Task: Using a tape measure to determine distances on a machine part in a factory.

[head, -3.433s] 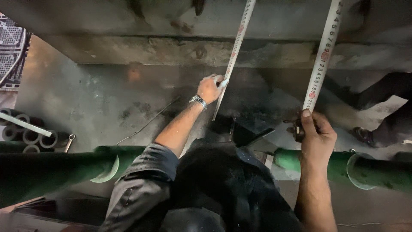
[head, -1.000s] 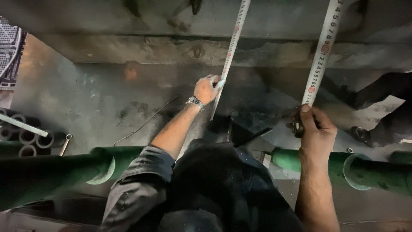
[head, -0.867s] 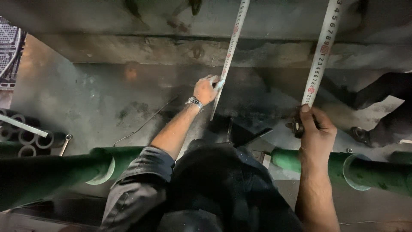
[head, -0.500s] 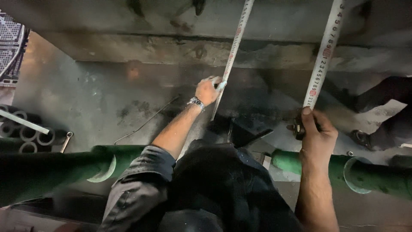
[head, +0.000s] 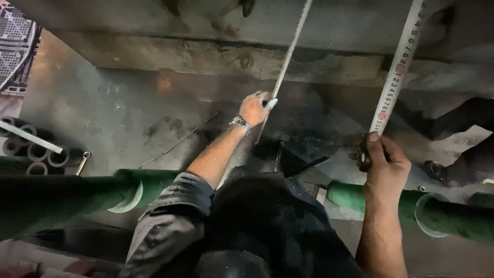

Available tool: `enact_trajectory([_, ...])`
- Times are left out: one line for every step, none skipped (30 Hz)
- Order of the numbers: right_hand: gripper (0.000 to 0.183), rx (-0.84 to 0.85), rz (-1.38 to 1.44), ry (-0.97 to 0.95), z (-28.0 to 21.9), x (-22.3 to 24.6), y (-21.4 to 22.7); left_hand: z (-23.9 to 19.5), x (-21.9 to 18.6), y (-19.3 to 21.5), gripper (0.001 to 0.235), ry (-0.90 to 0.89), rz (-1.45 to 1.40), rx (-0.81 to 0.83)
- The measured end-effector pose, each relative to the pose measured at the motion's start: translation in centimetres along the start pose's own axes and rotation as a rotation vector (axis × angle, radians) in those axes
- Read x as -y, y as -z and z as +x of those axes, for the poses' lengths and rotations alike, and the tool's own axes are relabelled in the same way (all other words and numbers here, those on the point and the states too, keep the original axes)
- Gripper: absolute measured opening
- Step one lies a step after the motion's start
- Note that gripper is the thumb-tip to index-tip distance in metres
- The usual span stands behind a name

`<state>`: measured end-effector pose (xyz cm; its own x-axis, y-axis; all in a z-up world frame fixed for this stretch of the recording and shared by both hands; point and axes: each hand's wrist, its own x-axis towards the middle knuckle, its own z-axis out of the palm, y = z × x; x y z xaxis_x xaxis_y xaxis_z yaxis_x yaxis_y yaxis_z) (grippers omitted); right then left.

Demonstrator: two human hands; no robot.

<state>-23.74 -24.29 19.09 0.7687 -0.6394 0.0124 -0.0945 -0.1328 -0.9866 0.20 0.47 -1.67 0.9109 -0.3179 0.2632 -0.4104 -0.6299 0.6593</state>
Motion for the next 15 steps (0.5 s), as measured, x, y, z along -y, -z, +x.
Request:
enact_trajectory([0.023, 0.008, 0.034, -0.008, -0.1, -0.1, 0.1, -0.1, -0.3, 0.3, 0.041, 0.005, -0.034, 0.005])
enact_trajectory([0.023, 0.011, 0.034, -0.009, 0.0, -0.4, 0.2, -0.1, -0.4, 0.4, 0.041, 0.008, -0.033, 0.005])
enact_trajectory([0.023, 0.0, -0.002, 0.009, 0.2, -0.6, 0.2, -0.1, -0.5, 0.5, 0.041, -0.008, -0.028, -0.008])
enact_trajectory([0.023, -0.009, -0.037, 0.027, 0.3, -1.0, 0.3, -0.1, -0.5, 0.6, 0.041, -0.022, -0.023, -0.022])
enact_trajectory([0.023, -0.006, -0.036, 0.026, 0.1, -0.5, 0.1, -0.1, -0.6, 0.7, 0.041, -0.02, -0.021, -0.024])
enact_trajectory([0.024, -0.004, -0.004, -0.002, -0.1, 0.0, -0.1, -0.1, -0.6, 0.9, 0.04, 0.0, -0.012, -0.004])
enact_trajectory([0.025, -0.003, 0.028, -0.03, -0.3, 0.7, -0.3, -0.2, -0.8, 1.1, 0.04, 0.02, -0.004, 0.017])
enact_trajectory([0.025, 0.003, 0.03, -0.029, -0.3, 0.3, -0.1, -0.3, -0.7, 1.0, 0.04, 0.024, -0.001, 0.012])
enact_trajectory([0.026, 0.003, 0.024, -0.019, -0.2, -0.1, 0.1, -0.3, -0.7, 1.0, 0.04, 0.014, -0.024, -0.001])
enact_trajectory([0.027, 0.004, 0.019, -0.008, -0.1, -0.6, 0.3, -0.2, -0.6, 0.8, 0.04, 0.005, -0.047, -0.014])
enact_trajectory([0.027, 0.01, 0.021, -0.007, -0.1, -0.3, 0.2, -0.2, -0.4, 0.6, 0.04, 0.008, -0.043, -0.018])
enact_trajectory([0.027, -0.001, 0.005, -0.009, -0.2, 0.1, 0.0, -0.2, -0.3, 0.4, 0.04, -0.006, -0.03, -0.046])
enact_trajectory([0.027, -0.011, -0.012, -0.012, -0.4, 0.5, -0.1, -0.2, -0.2, 0.2, 0.04, -0.02, -0.017, -0.074])
enact_trajectory([0.027, -0.006, -0.011, -0.011, -0.3, 0.2, 0.0, -0.2, -0.4, 0.4, 0.04, -0.016, -0.015, -0.077])
enact_trajectory([0.027, -0.007, -0.018, -0.001, -0.3, 0.0, 0.2, -0.2, -0.6, 0.6, 0.038, -0.005, -0.043, -0.058])
